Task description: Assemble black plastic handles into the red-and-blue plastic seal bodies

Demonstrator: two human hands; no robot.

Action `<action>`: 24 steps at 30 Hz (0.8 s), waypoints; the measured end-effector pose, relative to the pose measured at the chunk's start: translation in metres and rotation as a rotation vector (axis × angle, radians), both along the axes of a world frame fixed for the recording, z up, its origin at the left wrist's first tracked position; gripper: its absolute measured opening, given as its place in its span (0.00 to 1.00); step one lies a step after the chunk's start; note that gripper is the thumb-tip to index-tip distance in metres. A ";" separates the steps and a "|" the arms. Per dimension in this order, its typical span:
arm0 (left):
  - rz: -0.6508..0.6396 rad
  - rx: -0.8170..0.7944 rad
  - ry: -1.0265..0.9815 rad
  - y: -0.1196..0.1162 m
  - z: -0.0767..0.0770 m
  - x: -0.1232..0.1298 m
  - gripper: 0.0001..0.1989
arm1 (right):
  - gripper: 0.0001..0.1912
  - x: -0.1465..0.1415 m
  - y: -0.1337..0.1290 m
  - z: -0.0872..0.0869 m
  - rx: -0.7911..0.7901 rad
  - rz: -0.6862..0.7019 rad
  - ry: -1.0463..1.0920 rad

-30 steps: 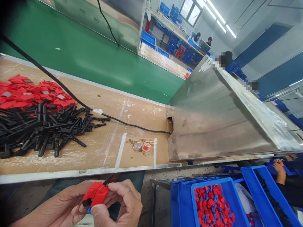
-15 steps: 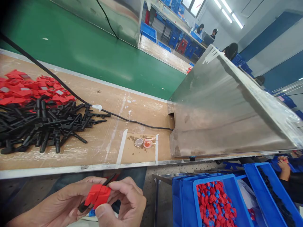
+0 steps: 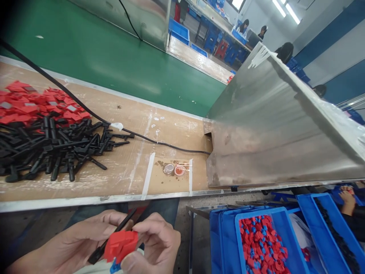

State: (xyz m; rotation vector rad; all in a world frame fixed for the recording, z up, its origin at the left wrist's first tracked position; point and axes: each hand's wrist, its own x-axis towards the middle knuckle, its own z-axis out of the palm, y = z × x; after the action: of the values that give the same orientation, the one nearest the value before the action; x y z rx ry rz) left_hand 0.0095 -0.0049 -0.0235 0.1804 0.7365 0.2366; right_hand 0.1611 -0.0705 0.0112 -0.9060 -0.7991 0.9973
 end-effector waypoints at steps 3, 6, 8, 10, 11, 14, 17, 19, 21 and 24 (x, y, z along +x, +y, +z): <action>-0.057 0.034 -0.083 0.005 0.007 0.000 0.25 | 0.16 0.006 -0.001 0.001 -0.006 0.054 0.051; -0.082 0.054 -0.133 0.007 0.011 0.001 0.25 | 0.16 0.008 -0.002 0.001 -0.018 0.055 0.062; -0.092 0.063 -0.153 0.007 0.009 0.000 0.25 | 0.15 0.007 -0.002 0.001 -0.036 0.038 0.067; -0.102 0.067 -0.171 0.006 0.006 0.000 0.25 | 0.15 0.006 -0.002 0.002 -0.053 0.020 0.067; -0.102 0.068 -0.176 0.005 0.005 -0.001 0.25 | 0.14 0.005 -0.003 0.003 -0.062 0.017 0.065; -0.086 0.075 -0.185 0.005 0.002 -0.001 0.24 | 0.14 0.006 -0.003 0.004 -0.083 0.023 0.062; -0.073 0.075 -0.190 0.006 0.004 -0.001 0.24 | 0.15 0.008 -0.005 0.002 -0.109 0.011 0.046; -0.060 0.074 -0.188 0.008 0.006 -0.001 0.24 | 0.16 0.009 -0.006 -0.001 -0.127 0.005 0.029; -0.050 0.077 -0.188 0.008 0.008 0.000 0.24 | 0.16 0.009 -0.007 -0.003 -0.139 0.009 0.031; -0.045 0.077 -0.186 0.009 0.010 0.000 0.24 | 0.16 0.009 -0.007 -0.005 -0.138 0.010 0.059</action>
State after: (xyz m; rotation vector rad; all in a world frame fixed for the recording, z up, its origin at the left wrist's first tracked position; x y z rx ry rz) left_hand 0.0092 0.0038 -0.0138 0.2447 0.5385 0.2352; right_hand 0.1696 -0.0778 0.0060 -0.9864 -0.6925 1.0935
